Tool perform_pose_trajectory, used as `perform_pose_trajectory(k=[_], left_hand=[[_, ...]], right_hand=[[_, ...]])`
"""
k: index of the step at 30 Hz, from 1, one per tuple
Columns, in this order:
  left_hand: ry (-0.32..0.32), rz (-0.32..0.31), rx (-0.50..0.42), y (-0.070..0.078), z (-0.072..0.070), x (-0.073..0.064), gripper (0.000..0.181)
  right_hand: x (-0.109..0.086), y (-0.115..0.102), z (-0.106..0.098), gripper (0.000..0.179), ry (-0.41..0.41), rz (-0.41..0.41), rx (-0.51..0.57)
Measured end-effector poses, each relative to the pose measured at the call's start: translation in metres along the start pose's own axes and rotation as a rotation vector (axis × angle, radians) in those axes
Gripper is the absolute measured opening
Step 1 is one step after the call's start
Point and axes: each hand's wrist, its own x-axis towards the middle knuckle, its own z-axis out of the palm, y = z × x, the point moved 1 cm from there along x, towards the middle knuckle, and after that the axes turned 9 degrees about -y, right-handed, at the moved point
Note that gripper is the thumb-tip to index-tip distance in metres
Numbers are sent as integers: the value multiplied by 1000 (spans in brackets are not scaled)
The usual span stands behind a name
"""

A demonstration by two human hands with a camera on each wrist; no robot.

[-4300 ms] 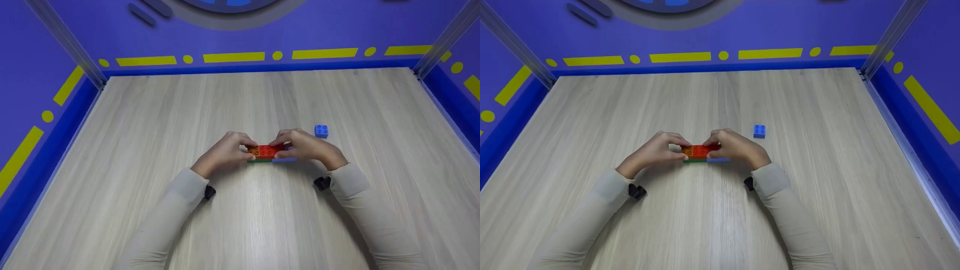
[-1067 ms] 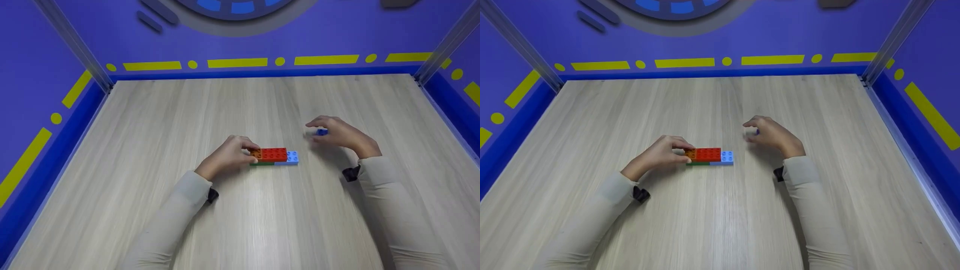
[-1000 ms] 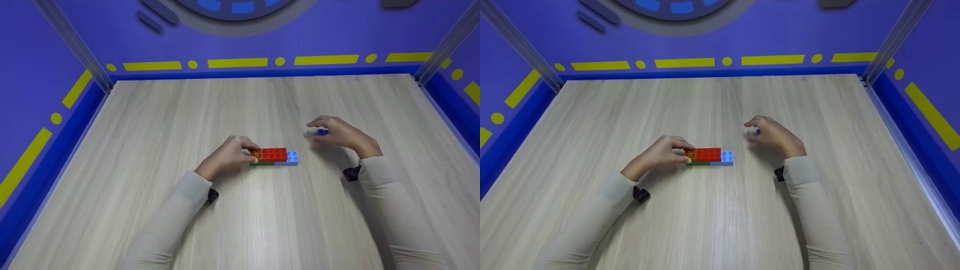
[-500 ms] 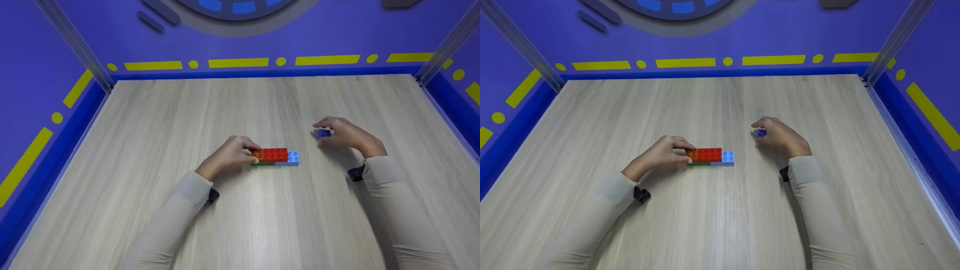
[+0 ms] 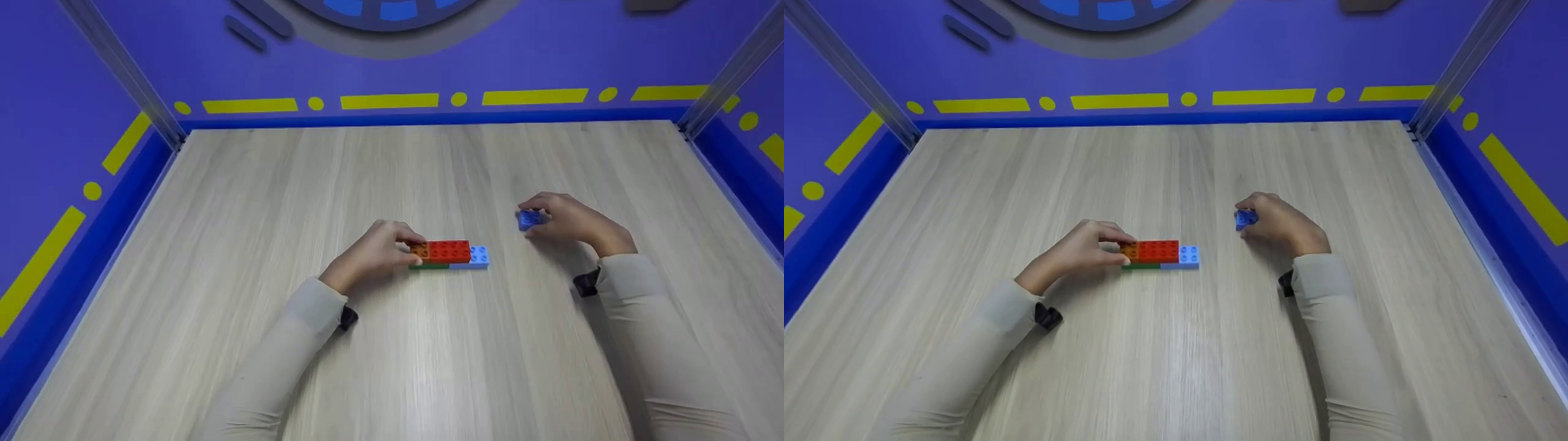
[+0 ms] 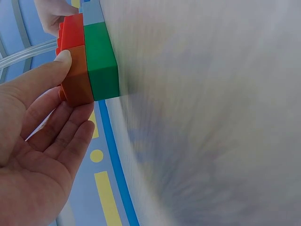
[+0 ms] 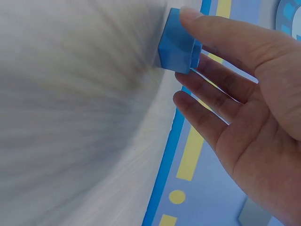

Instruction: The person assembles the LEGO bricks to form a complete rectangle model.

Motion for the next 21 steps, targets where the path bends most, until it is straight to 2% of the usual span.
perform_pose_trajectory(k=[21], left_hand=[[3, 1, -7, 0, 0, 0, 35]], right_hand=[[1, 3, 0, 45, 2, -42, -27]])
